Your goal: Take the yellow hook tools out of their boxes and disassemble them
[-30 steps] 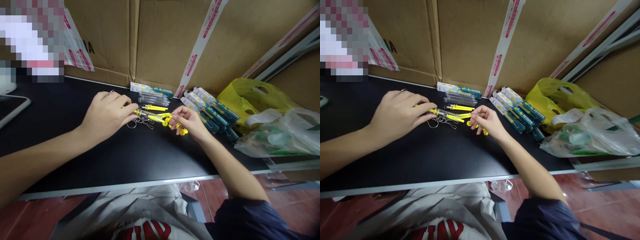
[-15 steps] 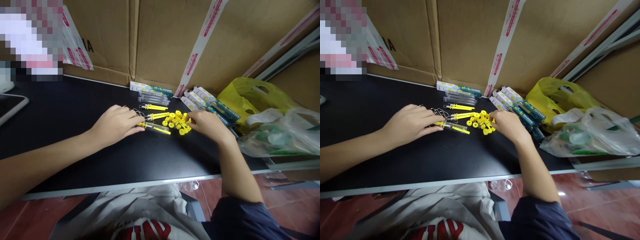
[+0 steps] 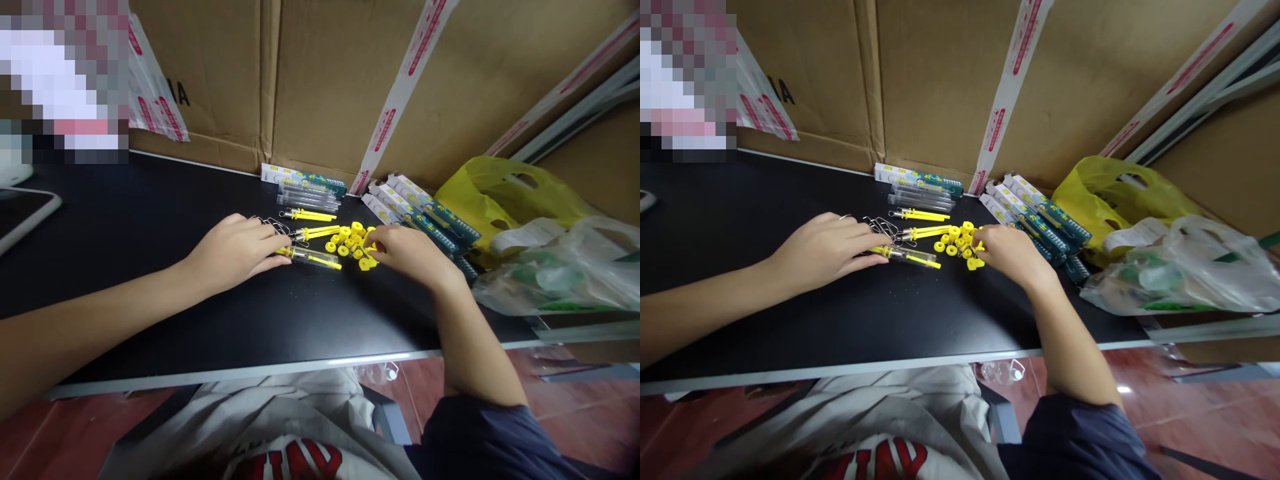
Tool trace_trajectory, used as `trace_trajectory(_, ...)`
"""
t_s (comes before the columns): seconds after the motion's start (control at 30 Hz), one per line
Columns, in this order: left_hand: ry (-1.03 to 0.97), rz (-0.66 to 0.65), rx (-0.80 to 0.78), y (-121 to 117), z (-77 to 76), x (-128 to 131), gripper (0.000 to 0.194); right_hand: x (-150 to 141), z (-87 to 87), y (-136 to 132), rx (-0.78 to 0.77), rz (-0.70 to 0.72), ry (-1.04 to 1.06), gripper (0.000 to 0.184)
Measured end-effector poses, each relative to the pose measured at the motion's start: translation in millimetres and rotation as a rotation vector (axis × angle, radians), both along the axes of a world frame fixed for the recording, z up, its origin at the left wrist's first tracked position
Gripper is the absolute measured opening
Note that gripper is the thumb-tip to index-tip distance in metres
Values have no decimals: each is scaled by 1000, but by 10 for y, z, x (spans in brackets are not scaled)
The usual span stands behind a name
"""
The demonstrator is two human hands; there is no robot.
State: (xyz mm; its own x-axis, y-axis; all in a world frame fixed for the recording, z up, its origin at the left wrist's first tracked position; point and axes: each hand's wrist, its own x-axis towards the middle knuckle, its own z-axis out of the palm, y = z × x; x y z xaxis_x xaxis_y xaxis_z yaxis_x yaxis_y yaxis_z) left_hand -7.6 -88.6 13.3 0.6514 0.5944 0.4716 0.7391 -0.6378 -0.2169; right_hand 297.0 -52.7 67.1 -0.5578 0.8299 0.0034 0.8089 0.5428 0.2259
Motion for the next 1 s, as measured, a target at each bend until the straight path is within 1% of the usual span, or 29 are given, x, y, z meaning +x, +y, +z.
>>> trace_trajectory(0.07, -5, -1, -2, -2, 4, 3, 30, -41, 17, -15, 3, 8, 82, 14)
trace_trajectory(0.13, -13, -2, -9, -5, 6, 5, 30, -108, 40, -48, -38, 38, 236, 16)
trace_trajectory(0.27, -45, 2, -58, -14, 7, 9, 32, -271, 52, -168, -271, 159, 617, 27)
trace_trajectory(0.33, -79, 5, -99, -19, 4, 12, 32, -343, 9, -226, -378, 194, 737, 31)
trace_trajectory(0.37, -97, 5, -122, -21, 1, 14, 32, -374, -27, -247, -419, 204, 780, 36)
trace_trajectory(0.4, -113, 5, -146, -21, -2, 15, 32, -402, -70, -261, -446, 210, 821, 41)
trace_trajectory(0.43, -125, 2, -173, -21, -5, 16, 33, -426, -117, -267, -462, 211, 855, 42)
trace_trajectory(0.53, -166, -5, -258, -13, -11, 17, 35, -474, -236, -247, -477, 197, 941, 30)
trace_trajectory(0.6, -222, -14, -324, -8, -8, 19, 37, -482, -270, -216, -503, 182, 1010, 27)
trace_trajectory(0.77, -382, -80, -493, -28, 30, 30, 38, -445, -222, -124, -572, 136, 1191, 28)
trace_trajectory(0.87, -429, -150, -585, -47, 54, 32, 45, -418, -184, -87, -593, 95, 1250, 30)
trace_trajectory(1.0, -474, -234, -677, -53, 63, 36, 52, -402, -175, -71, -604, 45, 1290, 31)
